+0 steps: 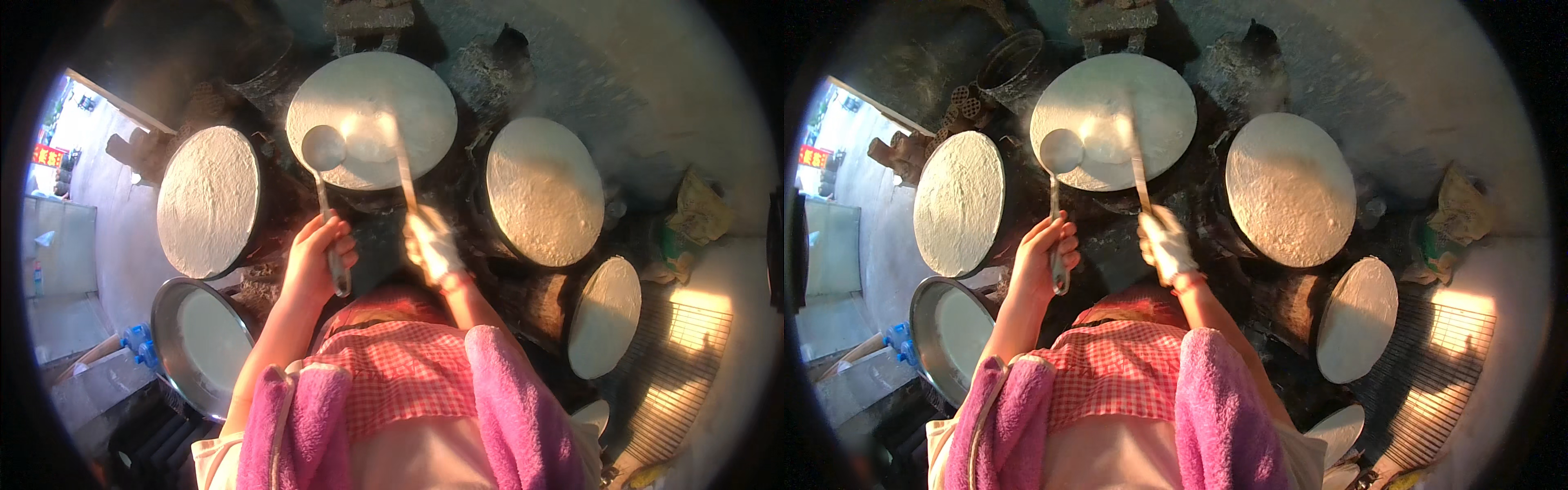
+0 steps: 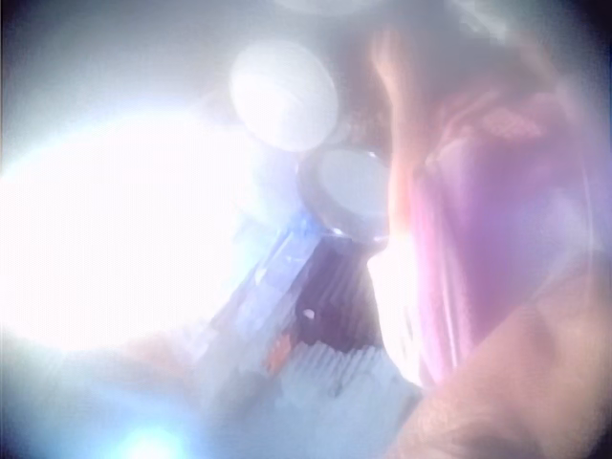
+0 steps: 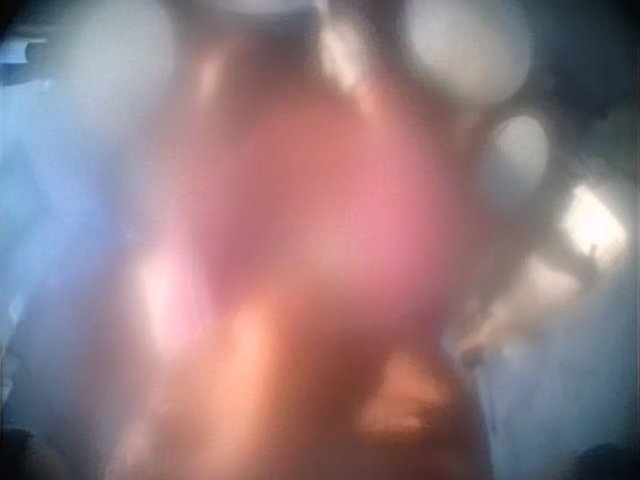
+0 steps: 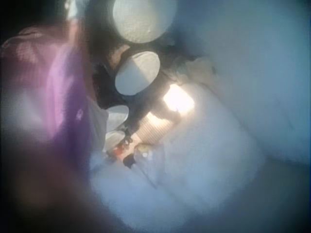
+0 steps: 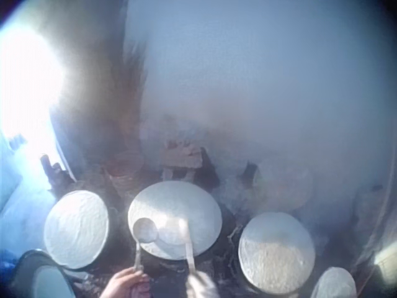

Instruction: The person spreads batter onto several hot griddles using a ladle and a wooden stick, then flips and removes the cooked crepes.

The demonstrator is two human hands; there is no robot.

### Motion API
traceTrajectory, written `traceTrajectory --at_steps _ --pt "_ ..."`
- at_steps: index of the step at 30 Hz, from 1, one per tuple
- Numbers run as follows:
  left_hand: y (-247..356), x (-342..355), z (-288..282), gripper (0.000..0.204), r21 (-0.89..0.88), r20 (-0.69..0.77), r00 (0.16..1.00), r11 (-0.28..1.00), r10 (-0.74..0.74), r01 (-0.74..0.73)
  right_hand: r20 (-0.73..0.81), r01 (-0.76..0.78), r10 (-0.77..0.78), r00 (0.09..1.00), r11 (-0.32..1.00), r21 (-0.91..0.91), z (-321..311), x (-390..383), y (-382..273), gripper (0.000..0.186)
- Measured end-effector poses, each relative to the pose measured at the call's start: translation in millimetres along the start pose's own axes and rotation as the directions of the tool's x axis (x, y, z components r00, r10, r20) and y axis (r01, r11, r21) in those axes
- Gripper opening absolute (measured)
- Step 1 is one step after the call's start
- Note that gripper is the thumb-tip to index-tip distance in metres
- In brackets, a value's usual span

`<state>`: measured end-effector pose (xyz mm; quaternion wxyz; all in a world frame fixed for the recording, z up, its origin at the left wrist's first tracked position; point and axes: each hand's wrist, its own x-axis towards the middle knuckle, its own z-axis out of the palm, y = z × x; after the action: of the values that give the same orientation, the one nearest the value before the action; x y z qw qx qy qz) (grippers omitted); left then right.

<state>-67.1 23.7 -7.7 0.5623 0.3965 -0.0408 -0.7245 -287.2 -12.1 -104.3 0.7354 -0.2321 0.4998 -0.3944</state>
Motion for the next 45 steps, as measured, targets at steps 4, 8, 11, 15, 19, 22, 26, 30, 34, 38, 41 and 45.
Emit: traceTrajectory --at_steps 4,8,11,15,19,22,26,30,34,38,41,45 --pt "6 51 26 0.01 -0.066 0.174 0.984 0.997 -0.032 0.044 0.185 -0.112 0.115 0.976 0.993 -0.029 23 38 -16 0.027" --pt "42 105 28 0.016 0.091 0.059 0.998 0.996 -0.009 0.003 0.06 0.037 -0.036 0.998 0.999 -0.015 -1 64 -60 0.04" --pt "37 104 40 0.013 0.338 -0.012 0.994 0.936 0.105 -0.094 0.095 0.055 -0.033 0.995 0.969 -0.241 -4 66 -77 0.049" --pt "2 58 20 0.007 0.35 -0.045 0.991 0.931 0.124 -0.1 0.174 0.024 0.091 0.98 0.823 -0.568 -27 27 -71 0.053" --pt "-22 -3 -5 0.007 0.218 -0.126 0.986 0.972 0.113 -0.083 0.196 0.081 0.042 0.98 0.811 -0.579 -67 -31 -63 0.05" --pt "-32 -24 2 0.008 0.132 -0.173 0.98 0.989 0.093 -0.071 -0.052 -0.025 0.022 0.998 0.997 -0.067 -73 -20 -18 0.047" --pt "-35 -11 29 0.015 -0.015 -0.105 0.993 0.999 0.05 -0.052 0.197 -0.174 0.226 0.954 0.953 -0.249 -5 2 -8 0.04" --pt "28 -15 17 0.028 -0.835 0.322 0.924 0.398 -0.207 0.38 0.296 -0.144 0.202 0.934 0.968 -0.206 -10 0 -28 0.032" --pt "34 -75 -40 0.053 -0.701 0.588 0.806 0.539 0.068 0.466 -0.064 -0.006 0.002 0.998 0.999 -0.054 -49 -8 -40 0.031" --pt "76 -112 -63 0.052 -0.67 0.497 0.852 0.697 0.165 0.256 0.085 0.121 -0.087 0.993 0.73 -0.672 7 -4 -3 0.039" --pt "128 -151 -93 0.05 -0.673 0.42 0.901 0.704 0.11 0.227 0.308 0.401 -0.263 0.914 0.484 -0.778 31 15 27 0.039" --pt "153 -250 -175 0.056 -0.647 0.477 0.829 0.755 0.292 0.106 -0.147 0.157 -0.252 0.956 0.869 -0.47 28 -29 25 0.039"
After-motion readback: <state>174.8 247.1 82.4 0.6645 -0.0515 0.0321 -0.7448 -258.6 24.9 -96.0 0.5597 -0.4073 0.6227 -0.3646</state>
